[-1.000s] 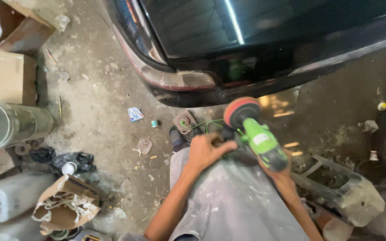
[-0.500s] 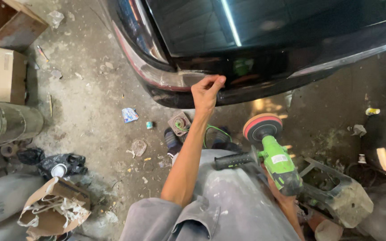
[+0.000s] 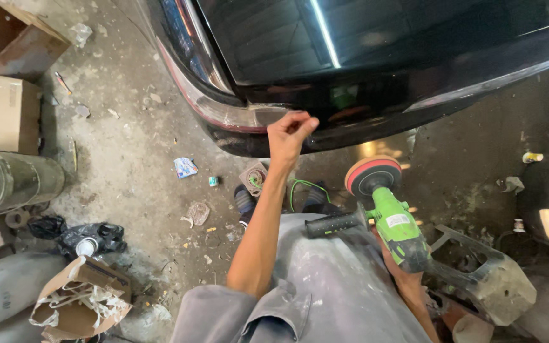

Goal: The person applies a liquid compound to the trunk of a black car by hand and then uses a power polisher to buff the surface.

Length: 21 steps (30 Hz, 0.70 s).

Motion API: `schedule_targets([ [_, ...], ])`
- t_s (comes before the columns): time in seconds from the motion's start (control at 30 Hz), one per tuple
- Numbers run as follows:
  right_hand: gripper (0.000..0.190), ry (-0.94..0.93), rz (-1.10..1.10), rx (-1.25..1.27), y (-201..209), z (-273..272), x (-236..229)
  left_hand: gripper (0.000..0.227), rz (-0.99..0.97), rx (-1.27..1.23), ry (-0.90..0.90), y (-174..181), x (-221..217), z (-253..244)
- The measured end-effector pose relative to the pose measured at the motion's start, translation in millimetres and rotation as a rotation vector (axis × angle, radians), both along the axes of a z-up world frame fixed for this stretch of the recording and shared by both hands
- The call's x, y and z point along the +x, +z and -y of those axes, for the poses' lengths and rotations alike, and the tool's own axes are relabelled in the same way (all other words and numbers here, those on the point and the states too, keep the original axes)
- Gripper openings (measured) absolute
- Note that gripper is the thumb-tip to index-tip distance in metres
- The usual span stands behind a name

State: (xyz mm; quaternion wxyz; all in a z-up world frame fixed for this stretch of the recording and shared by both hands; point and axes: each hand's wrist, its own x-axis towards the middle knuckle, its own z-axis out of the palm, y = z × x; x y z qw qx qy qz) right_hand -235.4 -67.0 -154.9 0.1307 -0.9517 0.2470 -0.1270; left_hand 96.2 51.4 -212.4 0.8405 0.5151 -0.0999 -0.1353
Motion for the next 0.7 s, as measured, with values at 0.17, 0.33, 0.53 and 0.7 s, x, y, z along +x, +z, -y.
schedule_targets([
  [0.17,0.061,0.097,0.09,-0.094,-1,6,25,0.066,-0.008,0.542,-0.26,73,-46,-51],
  [0.33,0.059,-0.064,0.113,0.31,22,8,64,0.064,0.526,0.929,-0.576,141,-88,-77],
  [0.53,0.056,0.034,0.255,0.293,40,6,97,0.019,0.628,1.227,-0.258,134,-83,-56],
  [0.7,0.038,0.203,0.27,0.051,53,-3,122,0.02,0.591,1.265,-0.202,139,-69,-77],
])
